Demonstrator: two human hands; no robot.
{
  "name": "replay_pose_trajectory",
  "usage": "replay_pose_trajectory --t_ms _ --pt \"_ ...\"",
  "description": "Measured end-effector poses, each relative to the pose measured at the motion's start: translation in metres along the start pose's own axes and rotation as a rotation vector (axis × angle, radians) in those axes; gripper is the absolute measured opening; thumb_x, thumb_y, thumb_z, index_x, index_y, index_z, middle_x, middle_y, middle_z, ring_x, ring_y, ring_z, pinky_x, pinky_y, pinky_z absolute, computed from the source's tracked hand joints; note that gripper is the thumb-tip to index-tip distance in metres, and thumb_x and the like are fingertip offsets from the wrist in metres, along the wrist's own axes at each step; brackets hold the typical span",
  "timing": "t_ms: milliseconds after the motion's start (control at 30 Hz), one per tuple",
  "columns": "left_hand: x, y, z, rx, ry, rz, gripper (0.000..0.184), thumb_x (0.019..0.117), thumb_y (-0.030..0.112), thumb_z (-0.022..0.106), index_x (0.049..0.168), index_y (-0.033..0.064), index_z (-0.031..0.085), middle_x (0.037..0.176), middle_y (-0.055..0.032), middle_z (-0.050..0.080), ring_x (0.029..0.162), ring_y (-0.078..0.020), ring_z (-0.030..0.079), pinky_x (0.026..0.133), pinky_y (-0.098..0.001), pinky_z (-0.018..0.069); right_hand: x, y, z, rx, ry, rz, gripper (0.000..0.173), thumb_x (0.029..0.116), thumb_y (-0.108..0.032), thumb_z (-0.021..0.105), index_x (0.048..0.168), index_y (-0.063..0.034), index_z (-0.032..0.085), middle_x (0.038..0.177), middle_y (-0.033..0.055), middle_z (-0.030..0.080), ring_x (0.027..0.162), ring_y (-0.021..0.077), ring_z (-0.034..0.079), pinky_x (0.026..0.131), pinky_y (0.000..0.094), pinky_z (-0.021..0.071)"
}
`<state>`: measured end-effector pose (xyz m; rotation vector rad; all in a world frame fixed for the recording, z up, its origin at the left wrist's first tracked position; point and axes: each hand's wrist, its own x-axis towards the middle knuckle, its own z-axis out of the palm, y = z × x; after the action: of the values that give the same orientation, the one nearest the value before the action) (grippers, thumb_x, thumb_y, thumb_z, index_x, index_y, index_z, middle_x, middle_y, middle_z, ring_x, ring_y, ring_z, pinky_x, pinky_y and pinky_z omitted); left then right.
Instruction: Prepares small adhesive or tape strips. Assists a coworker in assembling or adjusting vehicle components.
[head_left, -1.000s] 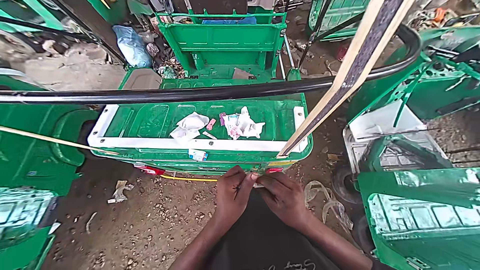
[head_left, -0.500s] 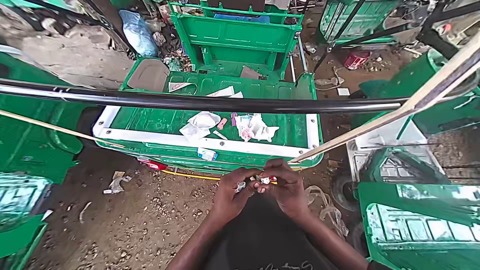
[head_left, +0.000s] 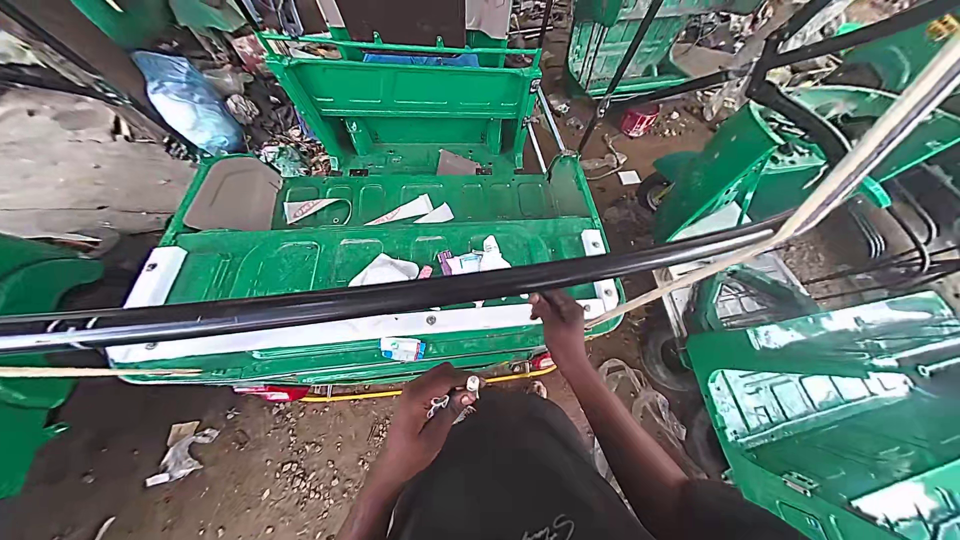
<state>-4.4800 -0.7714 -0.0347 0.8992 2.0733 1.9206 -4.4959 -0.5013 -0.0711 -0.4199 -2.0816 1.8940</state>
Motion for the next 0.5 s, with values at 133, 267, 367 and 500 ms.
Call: replay_pose_trajectory --t_ms 133,267,367,500 --pt "-0.003 0.004 -0.017 0.054 0.079 0.015 0.029 0.1064 0.036 0.055 0.108 0.0143 0.073 0.097 0.0043 0.071 0.089 -0.0037 0.064 0.082 -0.0212 0.0543 0.067 0.054 0.002 -0.653 0.232 0.142 0.02 0.0931 -0.004 0.065 0.11 0.0007 0.074 0.109 0.0216 0.072 0.105 0.0343 0.069 0.096 0.0542 0.0537" --pt "-0.003 0.009 -0.024 0.13 0.089 0.004 0.03 0.1075 0.035 0.052 0.108 0.013 0.071 0.1 0.0035 0.071 0.093 -0.0043 0.065 0.084 -0.022 0.0548 0.097 0.079 0.014 -0.941 -0.015 0.293 0.039 0.0937 -0.014 0.07 0.133 -0.0097 0.068 0.133 0.0225 0.065 0.126 0.0422 0.059 0.103 0.0631 0.047" --pt "-0.002 0.01 -0.029 0.172 0.111 0.004 0.03 0.1072 0.034 0.053 0.109 0.0115 0.072 0.097 0.0024 0.07 0.089 -0.0042 0.064 0.081 -0.0219 0.0547 0.102 0.063 0.024 -1.154 -0.163 0.425 0.032 0.0968 -0.017 0.066 0.123 0.0022 0.068 0.128 0.0273 0.065 0.124 0.0438 0.06 0.1 0.0628 0.0476" --pt "-0.005 0.01 -0.034 0.207 0.129 0.015 0.027 0.1068 0.029 0.055 0.111 0.0083 0.071 0.098 -0.0008 0.07 0.088 -0.0044 0.063 0.081 -0.0208 0.054 0.107 0.08 0.022 -1.218 -0.175 0.379 0.025 0.0979 -0.018 0.065 0.107 0.0047 0.07 0.116 0.0279 0.069 0.115 0.0449 0.064 0.096 0.0636 0.0489"
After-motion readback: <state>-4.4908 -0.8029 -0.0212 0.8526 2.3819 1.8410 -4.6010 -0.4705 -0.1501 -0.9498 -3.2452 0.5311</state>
